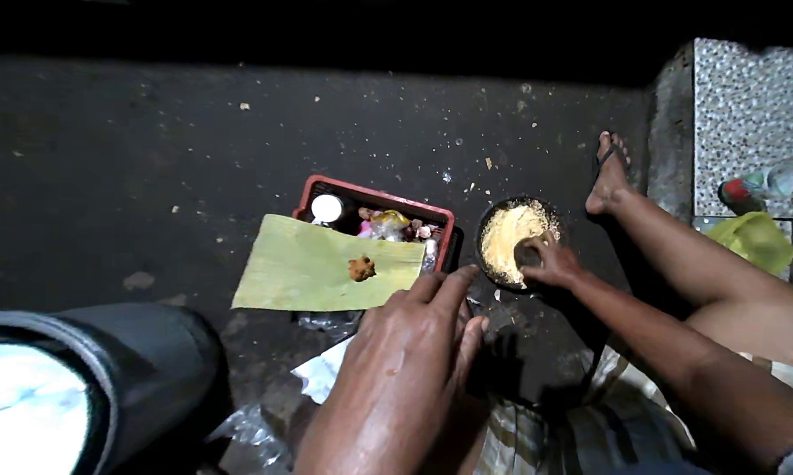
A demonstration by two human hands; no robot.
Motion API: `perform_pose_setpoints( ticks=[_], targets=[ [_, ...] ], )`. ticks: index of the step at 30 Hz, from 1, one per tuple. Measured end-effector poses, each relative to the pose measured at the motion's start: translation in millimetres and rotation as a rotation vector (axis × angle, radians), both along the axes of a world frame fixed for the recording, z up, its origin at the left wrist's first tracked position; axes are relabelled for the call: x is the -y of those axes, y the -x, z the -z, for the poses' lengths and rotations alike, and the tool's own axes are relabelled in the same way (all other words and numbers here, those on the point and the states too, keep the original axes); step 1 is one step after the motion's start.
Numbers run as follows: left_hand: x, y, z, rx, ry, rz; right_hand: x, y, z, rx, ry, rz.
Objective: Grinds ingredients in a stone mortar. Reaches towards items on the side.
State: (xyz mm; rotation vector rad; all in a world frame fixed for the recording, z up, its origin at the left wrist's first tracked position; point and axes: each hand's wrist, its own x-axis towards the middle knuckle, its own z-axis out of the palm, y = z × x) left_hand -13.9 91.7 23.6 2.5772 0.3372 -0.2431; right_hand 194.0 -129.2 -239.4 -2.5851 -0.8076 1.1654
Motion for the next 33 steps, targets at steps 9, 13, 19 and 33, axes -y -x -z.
perform_pose_setpoints(
  ticks=[9, 13, 19, 33],
  targets=[
    [-7.4, -2.0, 3.4, -0.038, 0.028, 0.035, -15.9, -8.7, 36.8, 0.15, 0.066, -0.181],
    [-13.5, 0.0, 2.2, -0.007, 0.03, -0.008, -35.0, -6.5, 20.1, 0.058, 0.1, 0.059],
    [-13.2, 3.4, 5.4, -0.051, 0.036, 0.002, 1.7, 14.0, 25.0, 0.077, 0.155, -0.194],
    [-13.0, 2.8, 8.0, -0.068, 0.034, 0.019, 0.8, 1.3, 32.0, 0.127, 0.134, -0.206]
  ],
)
